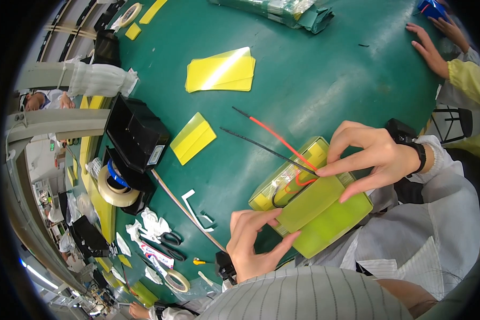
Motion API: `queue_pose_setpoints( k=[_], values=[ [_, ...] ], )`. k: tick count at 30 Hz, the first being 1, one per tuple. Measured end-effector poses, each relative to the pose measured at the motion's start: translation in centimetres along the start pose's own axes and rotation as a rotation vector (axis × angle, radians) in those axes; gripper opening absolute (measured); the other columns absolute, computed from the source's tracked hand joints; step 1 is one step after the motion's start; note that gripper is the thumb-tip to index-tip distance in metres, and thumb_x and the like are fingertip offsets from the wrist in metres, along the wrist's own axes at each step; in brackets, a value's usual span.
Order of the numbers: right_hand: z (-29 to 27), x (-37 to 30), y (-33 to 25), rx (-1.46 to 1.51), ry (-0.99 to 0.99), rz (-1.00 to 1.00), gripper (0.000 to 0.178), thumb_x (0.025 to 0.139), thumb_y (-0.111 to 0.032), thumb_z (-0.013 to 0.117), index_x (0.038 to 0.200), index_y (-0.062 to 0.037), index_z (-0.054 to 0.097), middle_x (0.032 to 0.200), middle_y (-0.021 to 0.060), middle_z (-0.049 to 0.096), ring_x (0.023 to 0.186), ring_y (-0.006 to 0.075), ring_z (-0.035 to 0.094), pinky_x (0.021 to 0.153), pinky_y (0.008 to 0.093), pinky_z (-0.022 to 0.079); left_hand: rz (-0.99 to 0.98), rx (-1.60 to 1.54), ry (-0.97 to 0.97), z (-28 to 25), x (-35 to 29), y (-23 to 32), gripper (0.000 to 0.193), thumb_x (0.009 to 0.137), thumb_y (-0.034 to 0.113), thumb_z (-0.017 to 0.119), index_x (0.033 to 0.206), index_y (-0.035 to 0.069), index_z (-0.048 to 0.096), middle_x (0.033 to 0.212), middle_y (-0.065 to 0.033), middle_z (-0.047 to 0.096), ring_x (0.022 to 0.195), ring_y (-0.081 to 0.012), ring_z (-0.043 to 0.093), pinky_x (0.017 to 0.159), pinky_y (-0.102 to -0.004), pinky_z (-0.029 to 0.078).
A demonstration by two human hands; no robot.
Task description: Assembling a battery pack by attaching a circuit board and applying protective tape.
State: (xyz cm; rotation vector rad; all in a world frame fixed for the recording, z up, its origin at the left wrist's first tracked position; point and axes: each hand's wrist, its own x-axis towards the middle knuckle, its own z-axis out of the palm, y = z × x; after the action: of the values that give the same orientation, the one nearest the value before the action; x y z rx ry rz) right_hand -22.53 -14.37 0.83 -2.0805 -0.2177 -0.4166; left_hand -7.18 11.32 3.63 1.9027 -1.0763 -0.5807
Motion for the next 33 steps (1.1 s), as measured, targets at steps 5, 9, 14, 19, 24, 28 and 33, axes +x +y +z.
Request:
queue_pose_setpoints(
  k=[5, 9, 14, 19, 24, 28, 33],
  values=[
    [0.2, -0.3, 0.2, 0.035, 0.000, 0.015, 0.050, 0.076, -0.022, 0.087, 0.121, -0.0032, 0.073, 0.107, 0.0094, 0.064, 0.093, 0.0256, 0.058, 0.080, 0.0364, 0.050, -0.038, 0.021, -0.005, 0.0, -0.1, 0.2, 0.052, 0.057, 0.000, 0.091, 0.104, 0.002, 0.069, 0.086, -0.0049, 0.063, 0.083, -0.0188, 0.051, 0.071, -0.0300, 0.041],
    [0.2, -0.5, 0.2, 0.052, 0.009, 0.012, 0.050, 0.077, -0.021, 0.086, 0.122, -0.0042, 0.072, 0.107, 0.0099, 0.064, 0.094, 0.0258, 0.058, 0.079, 0.0362, 0.051, -0.015, 0.018, -0.001, 0.1, -0.2, 0.3, 0.052, 0.057, 0.000, 0.091, 0.104, 0.001, 0.069, 0.085, -0.0048, 0.063, 0.083, -0.0188, 0.051, 0.071, -0.0299, 0.041],
    [0.2, -0.5, 0.2, 0.058, 0.022, 0.008, 0.050, 0.077, -0.021, 0.086, 0.122, -0.0043, 0.072, 0.107, 0.0098, 0.064, 0.094, 0.0258, 0.058, 0.079, 0.0360, 0.051, 0.007, 0.020, -0.012, 0.1, -0.1, 0.0, 0.053, 0.057, 0.001, 0.092, 0.104, 0.001, 0.069, 0.085, -0.0047, 0.063, 0.083, -0.0185, 0.051, 0.071, -0.0296, 0.041],
    [0.3, -0.5, 0.4, 0.066, 0.022, 0.004, 0.050, 0.077, -0.020, 0.086, 0.122, -0.0042, 0.072, 0.107, 0.0098, 0.064, 0.094, 0.0256, 0.058, 0.078, 0.0359, 0.051, 0.013, 0.012, -0.003, 0.2, -0.2, -0.3, 0.053, 0.057, 0.001, 0.092, 0.105, 0.001, 0.069, 0.085, -0.0047, 0.063, 0.083, -0.0185, 0.051, 0.071, -0.0295, 0.041],
    [0.4, -0.5, 0.2, 0.056, 0.031, 0.003, 0.049, 0.077, -0.019, 0.086, 0.122, -0.0042, 0.072, 0.107, 0.0099, 0.064, 0.094, 0.0255, 0.058, 0.078, 0.0356, 0.052, 0.008, 0.002, 0.001, 0.1, -0.3, -0.2, 0.054, 0.057, 0.002, 0.092, 0.105, 0.001, 0.069, 0.086, -0.0048, 0.063, 0.083, -0.0184, 0.051, 0.071, -0.0297, 0.041],
    [0.5, -0.4, 0.2, 0.048, 0.034, 0.000, 0.048, 0.078, -0.017, 0.086, 0.122, -0.0039, 0.072, 0.108, 0.0099, 0.064, 0.095, 0.0257, 0.059, 0.078, 0.0355, 0.052, 0.044, 0.014, 0.001, 0.1, -0.3, -0.4, 0.054, 0.057, 0.003, 0.093, 0.105, 0.001, 0.069, 0.087, -0.0053, 0.064, 0.083, -0.0185, 0.052, 0.071, -0.0297, 0.041],
    [0.7, -0.5, 0.3, 0.050, 0.044, -0.007, 0.048, 0.077, -0.015, 0.086, 0.122, -0.0033, 0.071, 0.108, 0.0102, 0.063, 0.095, 0.0258, 0.059, 0.078, 0.0357, 0.052, 0.065, 0.035, -0.002, 0.1, -0.4, -0.6, 0.054, 0.057, 0.004, 0.093, 0.105, 0.001, 0.069, 0.087, -0.0056, 0.065, 0.084, -0.0189, 0.053, 0.071, -0.0299, 0.041]
  ],
)
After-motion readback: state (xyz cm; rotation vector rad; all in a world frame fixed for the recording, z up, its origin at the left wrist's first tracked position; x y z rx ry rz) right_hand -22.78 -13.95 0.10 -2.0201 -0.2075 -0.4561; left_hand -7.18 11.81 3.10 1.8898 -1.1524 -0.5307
